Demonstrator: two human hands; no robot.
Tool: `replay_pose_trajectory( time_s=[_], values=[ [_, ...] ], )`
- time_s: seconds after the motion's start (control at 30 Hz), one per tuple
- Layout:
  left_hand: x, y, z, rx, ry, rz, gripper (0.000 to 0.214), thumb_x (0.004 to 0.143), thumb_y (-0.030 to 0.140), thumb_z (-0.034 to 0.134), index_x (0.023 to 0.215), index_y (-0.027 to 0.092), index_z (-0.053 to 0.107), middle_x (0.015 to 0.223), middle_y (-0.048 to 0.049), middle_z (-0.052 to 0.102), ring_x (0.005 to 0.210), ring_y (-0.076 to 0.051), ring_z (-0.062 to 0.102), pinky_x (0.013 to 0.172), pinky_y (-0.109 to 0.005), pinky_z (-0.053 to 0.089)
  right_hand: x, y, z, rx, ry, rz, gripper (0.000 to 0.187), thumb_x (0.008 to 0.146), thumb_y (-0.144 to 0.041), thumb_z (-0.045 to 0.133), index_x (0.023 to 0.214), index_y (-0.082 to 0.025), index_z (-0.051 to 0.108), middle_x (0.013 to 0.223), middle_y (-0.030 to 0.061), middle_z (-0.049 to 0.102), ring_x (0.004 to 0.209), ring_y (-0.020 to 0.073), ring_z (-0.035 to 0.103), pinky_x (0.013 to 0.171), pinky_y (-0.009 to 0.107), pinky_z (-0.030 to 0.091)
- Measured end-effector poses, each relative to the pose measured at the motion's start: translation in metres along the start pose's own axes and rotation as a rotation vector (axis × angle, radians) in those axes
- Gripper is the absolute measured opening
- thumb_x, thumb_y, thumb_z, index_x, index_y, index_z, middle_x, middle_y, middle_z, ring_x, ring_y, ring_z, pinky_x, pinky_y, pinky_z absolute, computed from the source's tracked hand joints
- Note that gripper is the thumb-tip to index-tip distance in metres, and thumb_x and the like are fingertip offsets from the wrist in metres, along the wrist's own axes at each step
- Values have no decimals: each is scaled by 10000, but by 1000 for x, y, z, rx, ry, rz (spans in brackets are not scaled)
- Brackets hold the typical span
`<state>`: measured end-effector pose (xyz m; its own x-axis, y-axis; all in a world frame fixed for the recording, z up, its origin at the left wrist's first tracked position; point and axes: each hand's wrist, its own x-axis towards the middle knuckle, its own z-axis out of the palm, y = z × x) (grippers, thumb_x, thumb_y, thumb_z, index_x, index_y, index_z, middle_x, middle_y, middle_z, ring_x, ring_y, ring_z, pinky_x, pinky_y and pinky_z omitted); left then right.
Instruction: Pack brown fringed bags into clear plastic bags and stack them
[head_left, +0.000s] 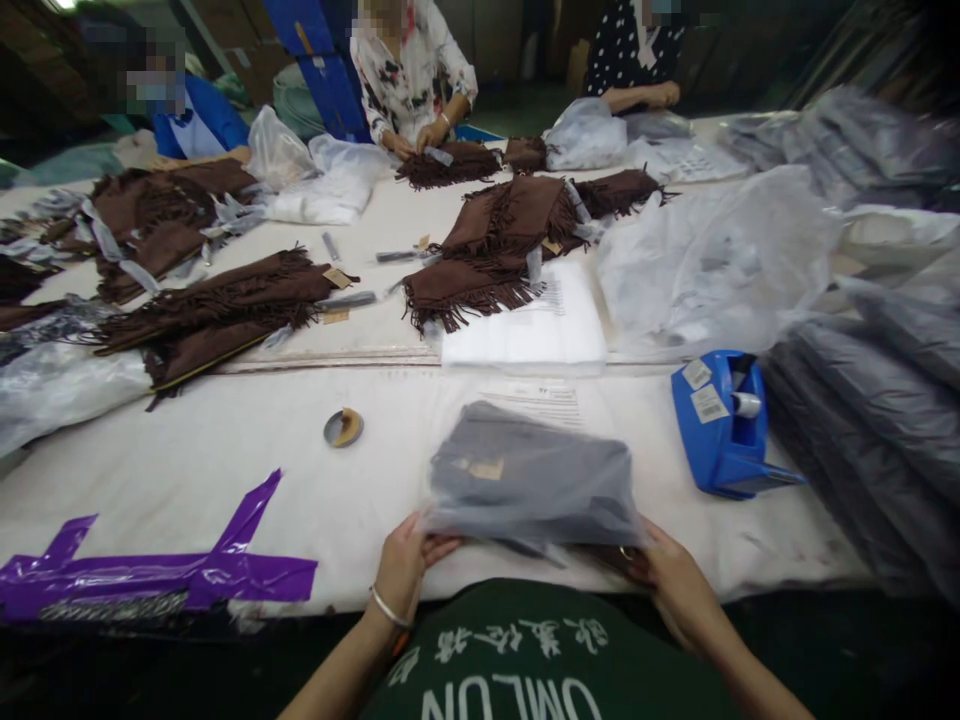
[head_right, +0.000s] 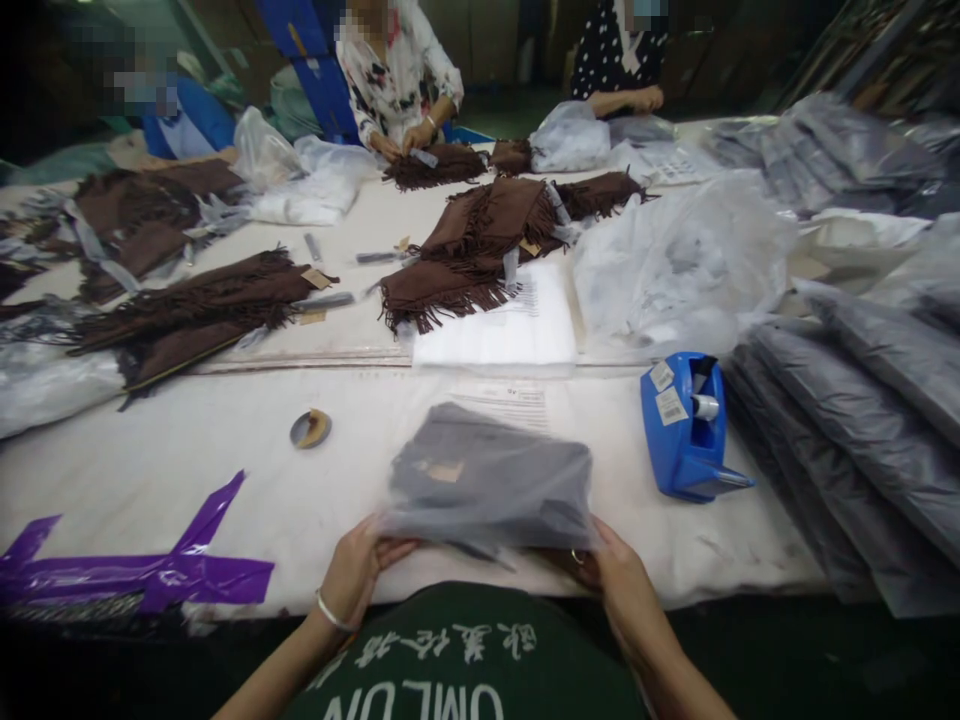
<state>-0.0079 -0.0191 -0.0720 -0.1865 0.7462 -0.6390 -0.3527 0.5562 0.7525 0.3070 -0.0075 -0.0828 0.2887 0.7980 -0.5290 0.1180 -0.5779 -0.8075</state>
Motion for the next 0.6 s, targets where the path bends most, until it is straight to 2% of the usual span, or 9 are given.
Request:
replay_pose_trajectory(
  time_s=[0.07,0.1,0.2,0.23,0.3,0.37,0.43,0.5,0.6],
  values=[
    [11,-3,8,-149,146,13,197,819,276,499,882,108,581,824,-101,700,773,-204,680,779,-352,544,13,-11,12,170,-110,26,536,733,-426,534,1201,-168,579,881,77,726,822,268,682,734,370,539],
    [12,-4,10,-148,157,-22,211,840,278,465,872,100,574,831,-122,700,774,-205,685,754,-340,550,18,-14,16,241,-156,36,554,743,-409,533,1237,-159,545,881,76,726,823,263,683,753,369,534],
    [3,-7,15,91,-27,-160,363,884,398,407,880,80,582,821,-170,700,711,-226,692,646,-337,564,23,-13,20,361,-260,40,556,782,-385,520,1290,-162,482,891,67,727,838,249,682,799,372,524],
    [-2,-6,20,204,-123,-131,391,882,433,414,885,84,591,808,-166,701,686,-227,691,629,-342,566,22,-12,19,382,-288,36,548,792,-382,515,1295,-169,473,906,64,725,853,246,680,813,376,521],
    [-7,-3,37,450,-363,135,352,878,421,454,920,112,617,891,-158,702,781,-227,688,721,-358,565,19,-10,17,399,-319,23,525,804,-388,511,1285,-179,482,941,65,720,883,250,674,831,387,519],
    [-3,-1,64,719,-654,607,273,896,323,455,1031,157,623,1122,-145,644,1045,-220,611,926,-369,489,14,-9,16,410,-323,6,494,809,-399,514,1253,-182,511,988,72,709,917,256,664,853,396,515],
    [11,-2,94,992,-905,1067,297,917,221,410,1166,180,567,1299,-116,533,1254,-206,440,1073,-396,348,9,-5,15,440,-333,3,463,807,-411,527,1209,-180,540,1036,78,694,947,263,654,863,402,514],
    [28,-9,120,1222,-1002,1370,347,932,157,359,1254,150,488,1348,-111,485,1320,-200,340,1117,-422,272,5,2,14,470,-341,19,441,801,-416,542,1174,-182,553,1068,77,681,961,266,648,844,401,526],
    [44,-23,139,1409,-924,1606,374,932,139,366,1301,105,419,1364,-117,464,1340,-201,297,1129,-409,265,-1,14,12,478,-322,29,446,809,-427,530,1188,-192,523,1095,80,668,974,269,642,806,403,541]
  ],
)
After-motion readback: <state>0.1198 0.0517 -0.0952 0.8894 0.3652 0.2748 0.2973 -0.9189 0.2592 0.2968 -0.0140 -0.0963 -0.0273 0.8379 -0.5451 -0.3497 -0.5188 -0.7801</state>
